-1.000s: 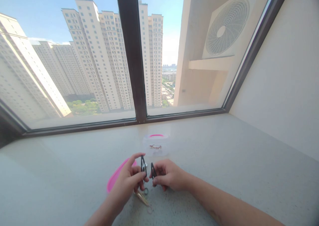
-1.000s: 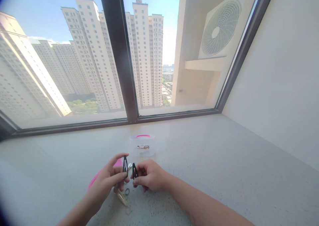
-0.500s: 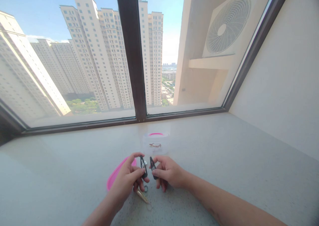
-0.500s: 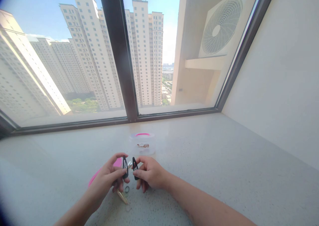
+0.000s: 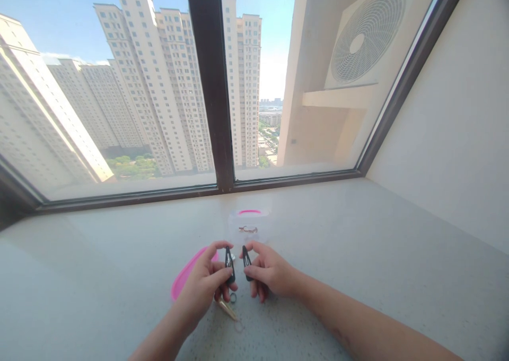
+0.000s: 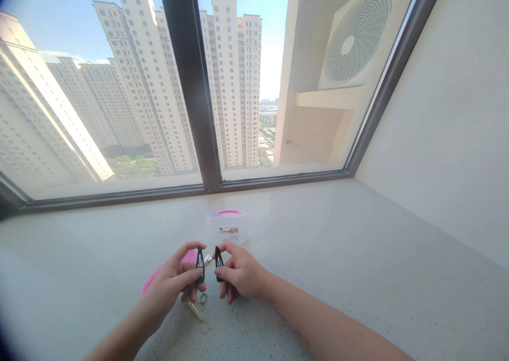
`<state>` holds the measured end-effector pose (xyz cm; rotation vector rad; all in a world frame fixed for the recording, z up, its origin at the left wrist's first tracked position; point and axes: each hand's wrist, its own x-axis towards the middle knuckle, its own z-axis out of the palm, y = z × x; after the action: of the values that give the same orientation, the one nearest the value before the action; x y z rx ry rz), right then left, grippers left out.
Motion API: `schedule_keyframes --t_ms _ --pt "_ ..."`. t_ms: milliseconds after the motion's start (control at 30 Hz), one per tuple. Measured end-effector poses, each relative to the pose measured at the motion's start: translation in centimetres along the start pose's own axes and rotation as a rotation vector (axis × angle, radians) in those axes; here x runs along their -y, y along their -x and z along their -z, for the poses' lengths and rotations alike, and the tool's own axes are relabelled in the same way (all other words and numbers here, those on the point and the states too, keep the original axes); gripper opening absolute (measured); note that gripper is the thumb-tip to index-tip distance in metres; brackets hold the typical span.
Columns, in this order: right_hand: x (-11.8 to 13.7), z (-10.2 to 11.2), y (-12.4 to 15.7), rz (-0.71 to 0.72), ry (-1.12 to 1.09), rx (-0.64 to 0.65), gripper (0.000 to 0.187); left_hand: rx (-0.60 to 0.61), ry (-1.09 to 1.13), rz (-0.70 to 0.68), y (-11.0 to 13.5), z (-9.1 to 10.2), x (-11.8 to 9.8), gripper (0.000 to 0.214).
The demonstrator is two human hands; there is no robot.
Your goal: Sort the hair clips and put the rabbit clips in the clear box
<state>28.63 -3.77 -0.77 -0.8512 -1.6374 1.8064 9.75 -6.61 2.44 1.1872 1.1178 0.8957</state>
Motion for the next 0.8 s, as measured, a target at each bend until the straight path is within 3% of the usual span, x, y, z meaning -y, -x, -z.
schedule_keyframes --t_ms 800 --pt "0.49 -0.07 0.41 -0.038 -0.071 0.017 0.040 -0.030 -0.013 -0.034 0.30 -0.10 -0.37 0.048"
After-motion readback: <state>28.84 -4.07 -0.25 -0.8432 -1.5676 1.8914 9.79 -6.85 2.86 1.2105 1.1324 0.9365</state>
